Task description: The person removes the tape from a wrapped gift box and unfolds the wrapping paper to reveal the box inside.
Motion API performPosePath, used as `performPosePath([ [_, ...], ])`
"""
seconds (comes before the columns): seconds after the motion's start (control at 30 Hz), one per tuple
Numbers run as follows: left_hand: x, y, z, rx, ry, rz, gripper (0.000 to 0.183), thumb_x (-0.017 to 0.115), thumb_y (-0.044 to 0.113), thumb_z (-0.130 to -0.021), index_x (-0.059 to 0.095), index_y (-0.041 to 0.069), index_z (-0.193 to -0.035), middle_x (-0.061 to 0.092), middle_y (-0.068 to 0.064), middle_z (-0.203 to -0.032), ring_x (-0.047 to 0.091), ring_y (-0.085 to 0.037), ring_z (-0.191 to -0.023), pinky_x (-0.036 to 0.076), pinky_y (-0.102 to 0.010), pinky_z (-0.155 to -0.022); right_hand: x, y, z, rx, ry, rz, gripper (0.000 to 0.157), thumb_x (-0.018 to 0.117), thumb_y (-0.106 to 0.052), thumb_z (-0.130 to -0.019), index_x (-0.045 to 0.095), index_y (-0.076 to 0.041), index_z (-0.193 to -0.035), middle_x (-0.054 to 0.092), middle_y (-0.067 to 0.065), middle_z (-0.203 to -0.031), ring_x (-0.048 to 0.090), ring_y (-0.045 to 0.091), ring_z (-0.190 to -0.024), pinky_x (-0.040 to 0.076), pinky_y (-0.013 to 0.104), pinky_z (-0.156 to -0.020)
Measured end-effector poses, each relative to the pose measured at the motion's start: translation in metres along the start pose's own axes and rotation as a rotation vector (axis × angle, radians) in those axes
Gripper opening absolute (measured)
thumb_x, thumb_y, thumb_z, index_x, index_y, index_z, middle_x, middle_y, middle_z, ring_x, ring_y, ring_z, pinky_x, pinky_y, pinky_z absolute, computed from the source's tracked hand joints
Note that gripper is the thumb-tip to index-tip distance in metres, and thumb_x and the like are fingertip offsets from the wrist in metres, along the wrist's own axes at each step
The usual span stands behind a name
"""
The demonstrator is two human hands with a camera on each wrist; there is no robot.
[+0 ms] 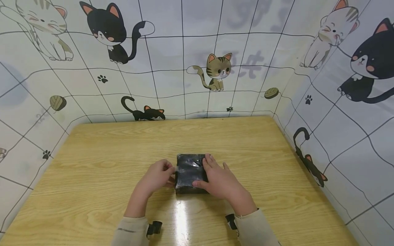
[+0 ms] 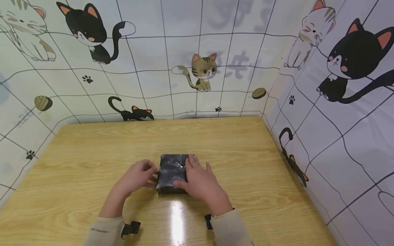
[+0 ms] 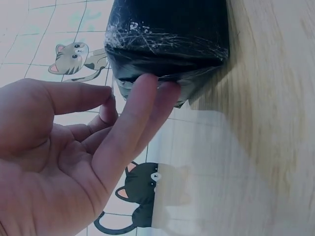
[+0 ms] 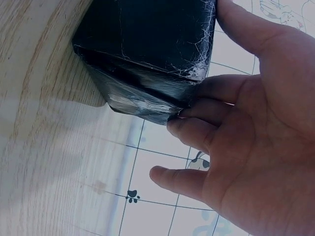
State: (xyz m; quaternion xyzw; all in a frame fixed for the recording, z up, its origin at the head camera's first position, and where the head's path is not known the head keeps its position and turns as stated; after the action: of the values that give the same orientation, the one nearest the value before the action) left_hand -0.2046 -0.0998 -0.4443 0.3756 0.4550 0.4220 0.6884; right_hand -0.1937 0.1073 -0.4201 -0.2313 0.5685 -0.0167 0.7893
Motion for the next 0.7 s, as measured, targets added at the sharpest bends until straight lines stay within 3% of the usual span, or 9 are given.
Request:
performPosePath([
  [0.4, -0.005, -0.011, 0.001, -0.047, -0.061, 0.127, 0.025, 0.043, 0.010, -0.113, 0.050, -0.011, -0.124, 0.072, -0.035, -0.120, 0.080, -0.032, -0.098, 0.067, -0.040, -0.082, -0.001, 0.001, 0.000, 0.008, -0.004, -0.005, 0.097, 0.066, -0.061, -0.099, 0.030, -0.002, -0.167, 0.013, 0.012, -0.180, 0.018, 0.030, -0.167, 0.017, 0.065, -0.133],
  [0.57, -0.013, -0.018, -0.001, -0.092, 0.035, 0.128, 0.024, 0.038, 0.009, -0.111, 0.049, -0.010, -0.120, 0.071, -0.035, -0.114, 0.079, -0.027, -0.082, 0.068, -0.038, -0.076, -0.001, 0.001, 0.001, -0.004, -0.005, -0.001, 0.096, 0.066, -0.061, -0.100, 0.030, -0.002, -0.167, 0.013, 0.012, -0.180, 0.016, 0.029, -0.168, 0.016, 0.065, -0.133],
  [0.7, -0.023, -0.023, 0.000, -0.123, 0.087, 0.116, 0.023, 0.042, 0.010, -0.111, 0.051, -0.009, -0.120, 0.072, -0.031, -0.113, 0.078, -0.023, -0.077, 0.068, -0.037, -0.075, -0.001, 0.000, 0.001, -0.006, -0.008, -0.003, 0.096, 0.066, -0.060, -0.100, 0.030, -0.002, -0.167, 0.013, 0.012, -0.180, 0.015, 0.028, -0.168, 0.015, 0.065, -0.133],
])
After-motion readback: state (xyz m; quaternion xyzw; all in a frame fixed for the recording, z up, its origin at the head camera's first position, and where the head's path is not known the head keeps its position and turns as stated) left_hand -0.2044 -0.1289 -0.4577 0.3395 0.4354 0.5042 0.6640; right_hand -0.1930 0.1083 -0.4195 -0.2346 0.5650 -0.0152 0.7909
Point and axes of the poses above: each hand's wrist, its own z-axis away from the middle knuckle, its own x-axis out of the palm, y = z × x, the point moved 6 cm from there along -z, towards the middle knuckle
